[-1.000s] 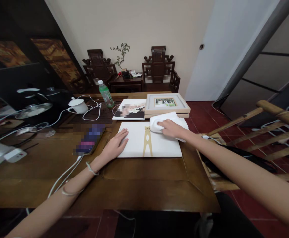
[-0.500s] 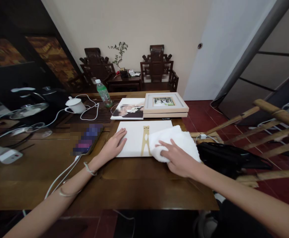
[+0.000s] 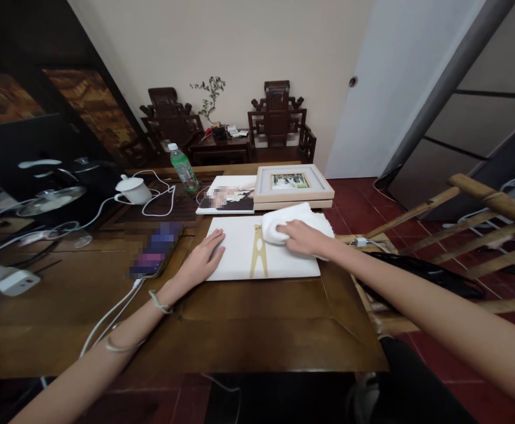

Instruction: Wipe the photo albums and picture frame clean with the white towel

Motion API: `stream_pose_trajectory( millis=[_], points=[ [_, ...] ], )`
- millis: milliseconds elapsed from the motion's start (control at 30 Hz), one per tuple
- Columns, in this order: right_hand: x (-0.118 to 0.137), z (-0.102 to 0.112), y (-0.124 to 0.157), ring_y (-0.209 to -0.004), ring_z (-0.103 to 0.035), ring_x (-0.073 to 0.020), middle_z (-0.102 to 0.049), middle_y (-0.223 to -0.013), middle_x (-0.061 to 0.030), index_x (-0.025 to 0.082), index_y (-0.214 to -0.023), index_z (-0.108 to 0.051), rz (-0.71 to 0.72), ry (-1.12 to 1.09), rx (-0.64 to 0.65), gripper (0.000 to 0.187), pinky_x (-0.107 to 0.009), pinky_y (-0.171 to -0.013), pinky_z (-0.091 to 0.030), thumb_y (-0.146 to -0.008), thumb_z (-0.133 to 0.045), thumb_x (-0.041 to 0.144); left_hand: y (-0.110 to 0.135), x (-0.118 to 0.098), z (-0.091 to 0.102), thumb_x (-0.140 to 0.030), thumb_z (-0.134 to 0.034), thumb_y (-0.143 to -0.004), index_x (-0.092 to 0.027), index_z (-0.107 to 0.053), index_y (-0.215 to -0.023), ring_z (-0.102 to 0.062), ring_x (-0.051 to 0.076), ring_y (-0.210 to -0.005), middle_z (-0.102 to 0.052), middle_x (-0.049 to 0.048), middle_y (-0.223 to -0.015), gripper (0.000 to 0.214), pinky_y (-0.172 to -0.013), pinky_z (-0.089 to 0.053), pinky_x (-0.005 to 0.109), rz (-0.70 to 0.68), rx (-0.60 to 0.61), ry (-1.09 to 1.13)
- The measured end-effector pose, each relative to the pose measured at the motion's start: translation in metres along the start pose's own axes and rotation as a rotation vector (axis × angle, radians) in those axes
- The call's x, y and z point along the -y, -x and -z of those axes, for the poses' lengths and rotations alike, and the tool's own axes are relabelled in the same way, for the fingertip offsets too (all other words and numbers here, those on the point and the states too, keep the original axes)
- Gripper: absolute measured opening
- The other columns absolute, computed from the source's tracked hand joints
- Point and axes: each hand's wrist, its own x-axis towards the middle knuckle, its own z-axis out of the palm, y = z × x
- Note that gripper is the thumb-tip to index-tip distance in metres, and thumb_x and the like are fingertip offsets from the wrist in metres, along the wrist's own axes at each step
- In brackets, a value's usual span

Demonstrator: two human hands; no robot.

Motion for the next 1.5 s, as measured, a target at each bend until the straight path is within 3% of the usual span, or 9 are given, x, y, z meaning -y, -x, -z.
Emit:
stream_pose_trajectory(
  millis=[300,433,533,767,933,1033,1167,1333,1500],
  points=[
    [-0.013,-0.005,-0.022,-0.083,-0.058,-0.0274,-0.064,-0.085,-0.0129,0.016,-0.087,-0.055,-0.024,0.029,-0.042,0.027,-0.038,-0.074,-0.042,-0.068,-0.039,0.005,0.0,-0.001,0.002,-0.029,-0.038,-0.094,-0.008,-0.051,-0.129,-0.038,0.028,-0.136,-0.048,0.0197,-0.14,0.043,-0.111,-0.033,0.05,0.006,0.005,0.012],
    [0.004,-0.015,0.005,-0.112,-0.054,-0.0317,-0.061,-0.119,-0.0172,0.017,-0.088,-0.055,0.002,0.0,-0.06,0.032,-0.05,-0.093,-0.039,-0.065,-0.039,0.001,0.0,0.0,0.0,-0.029,-0.039,-0.094,-0.01,-0.052,-0.128,-0.038,0.028,-0.136,-0.048,0.0181,-0.141,0.041,-0.11,-0.034,0.051,0.0,-0.007,0.018],
    [0.024,-0.022,0.038,-0.137,-0.032,-0.0289,-0.049,-0.138,-0.0163,0.018,-0.088,-0.054,0.037,-0.093,-0.04,0.035,-0.057,-0.109,-0.024,-0.061,-0.04,0.0,0.001,0.0,-0.001,-0.029,-0.039,-0.094,-0.011,-0.052,-0.128,-0.038,0.028,-0.136,-0.048,0.0178,-0.141,0.041,-0.111,-0.033,0.051,-0.001,-0.015,0.023],
    [0.067,-0.026,0.093,-0.141,-0.022,-0.0256,-0.044,-0.144,-0.0125,0.021,-0.084,-0.053,0.053,-0.246,0.011,0.038,-0.058,-0.114,-0.014,-0.056,-0.041,-0.002,0.0,-0.002,0.0,-0.029,-0.038,-0.094,-0.009,-0.052,-0.128,-0.037,0.028,-0.136,-0.047,0.0186,-0.141,0.042,-0.111,-0.033,0.049,0.002,-0.002,-0.006],
    [0.053,-0.017,0.071,-0.135,-0.035,-0.0258,-0.059,-0.125,-0.0122,0.022,-0.086,-0.051,0.038,-0.206,0.018,0.037,-0.053,-0.11,-0.024,-0.061,-0.038,-0.002,0.0,-0.002,0.0,-0.029,-0.038,-0.094,-0.008,-0.052,-0.128,-0.037,0.029,-0.136,-0.047,0.0199,-0.141,0.042,-0.111,-0.033,0.05,0.006,0.003,0.001],
    [0.032,-0.011,0.043,-0.11,-0.055,-0.0299,-0.063,-0.109,-0.0129,0.02,-0.085,-0.05,0.0,-0.1,0.014,0.03,-0.047,-0.095,-0.038,-0.064,-0.039,0.001,0.0,-0.001,-0.001,-0.029,-0.039,-0.093,-0.01,-0.052,-0.128,-0.037,0.029,-0.137,-0.047,0.0188,-0.141,0.042,-0.111,-0.033,0.05,0.002,-0.002,0.004],
    [0.001,-0.005,0.005,-0.081,-0.056,-0.0275,-0.061,-0.081,-0.0111,0.018,-0.084,-0.051,-0.021,0.016,0.003,0.022,-0.037,-0.075,-0.042,-0.068,-0.04,0.008,0.0,0.0,-0.001,-0.028,-0.039,-0.094,-0.008,-0.052,-0.128,-0.037,0.029,-0.136,-0.046,0.0198,-0.141,0.042,-0.111,-0.033,0.049,0.008,0.009,0.0],
    [-0.022,-0.004,-0.022,-0.081,-0.056,-0.0277,-0.061,-0.08,-0.0115,0.017,-0.084,-0.052,-0.02,0.045,-0.043,0.023,-0.036,-0.072,-0.041,-0.068,-0.039,0.007,0.0,-0.002,0.001,-0.028,-0.038,-0.094,-0.004,-0.051,-0.129,-0.037,0.029,-0.137,-0.046,0.0214,-0.141,0.044,-0.111,-0.033,0.049,0.009,0.018,0.013],
    [-0.01,-0.014,-0.013,-0.094,-0.058,-0.0298,-0.064,-0.101,-0.0147,0.017,-0.087,-0.053,-0.027,0.05,-0.079,0.029,-0.044,-0.087,-0.039,-0.067,-0.038,0.004,0.0,-0.002,0.002,-0.028,-0.038,-0.094,-0.004,-0.051,-0.129,-0.037,0.03,-0.136,-0.047,0.021,-0.141,0.044,-0.111,-0.033,0.05,0.009,0.022,0.004]
  ],
)
